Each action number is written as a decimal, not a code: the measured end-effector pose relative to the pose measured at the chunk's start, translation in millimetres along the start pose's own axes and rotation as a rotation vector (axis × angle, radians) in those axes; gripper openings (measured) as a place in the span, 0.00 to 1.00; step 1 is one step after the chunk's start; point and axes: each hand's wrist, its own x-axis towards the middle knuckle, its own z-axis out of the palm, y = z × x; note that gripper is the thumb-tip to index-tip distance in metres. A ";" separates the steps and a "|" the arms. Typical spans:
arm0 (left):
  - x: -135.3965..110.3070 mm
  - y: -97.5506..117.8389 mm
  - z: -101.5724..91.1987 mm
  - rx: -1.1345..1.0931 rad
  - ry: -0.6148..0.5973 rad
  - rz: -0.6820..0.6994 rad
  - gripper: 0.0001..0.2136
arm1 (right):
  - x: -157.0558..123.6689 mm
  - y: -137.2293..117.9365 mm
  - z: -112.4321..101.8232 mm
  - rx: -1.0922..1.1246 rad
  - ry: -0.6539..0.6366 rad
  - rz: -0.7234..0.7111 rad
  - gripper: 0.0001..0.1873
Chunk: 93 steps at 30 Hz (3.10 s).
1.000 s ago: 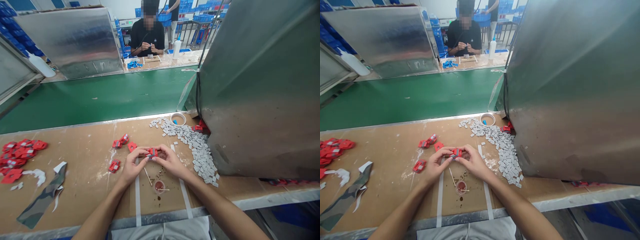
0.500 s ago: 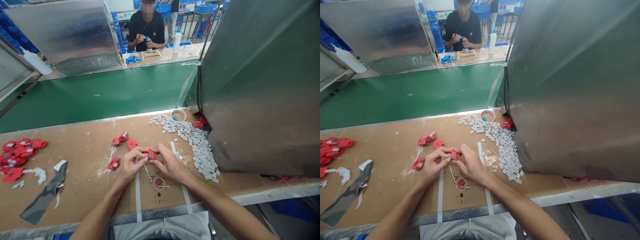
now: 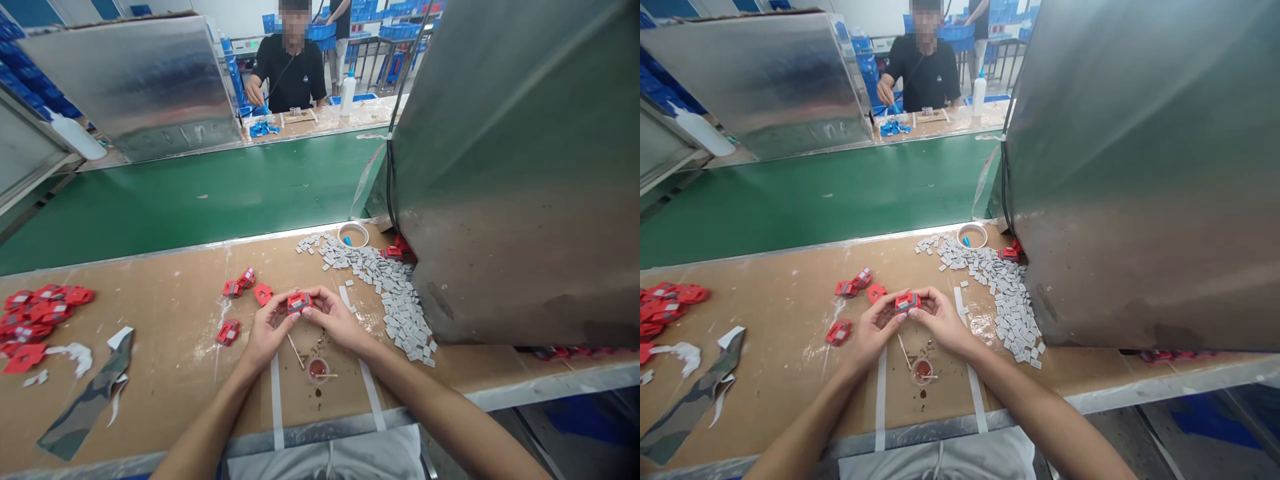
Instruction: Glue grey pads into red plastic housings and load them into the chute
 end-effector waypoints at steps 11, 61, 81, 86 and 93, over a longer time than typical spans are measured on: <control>1.5 -2.5 -5.5 0.363 -0.045 0.147 0.14 | -3.4 -19.4 -8.5 -0.665 -0.048 -0.279 0.03; 0.6 -2.1 -7.4 0.542 -0.084 0.231 0.11 | -6.0 -5.9 -1.9 -0.688 -0.014 -0.201 0.09; 3.7 -2.1 -8.9 0.150 -0.044 -0.074 0.16 | -2.0 -18.7 -9.3 -0.644 -0.125 -0.111 0.07; 4.2 2.9 -9.9 -0.085 -0.044 -0.139 0.18 | -6.2 -20.3 -4.2 -0.730 -0.096 -0.248 0.13; 4.5 7.0 -9.7 -0.219 -0.103 -0.072 0.16 | -7.9 -18.3 0.8 -0.841 -0.034 -0.542 0.17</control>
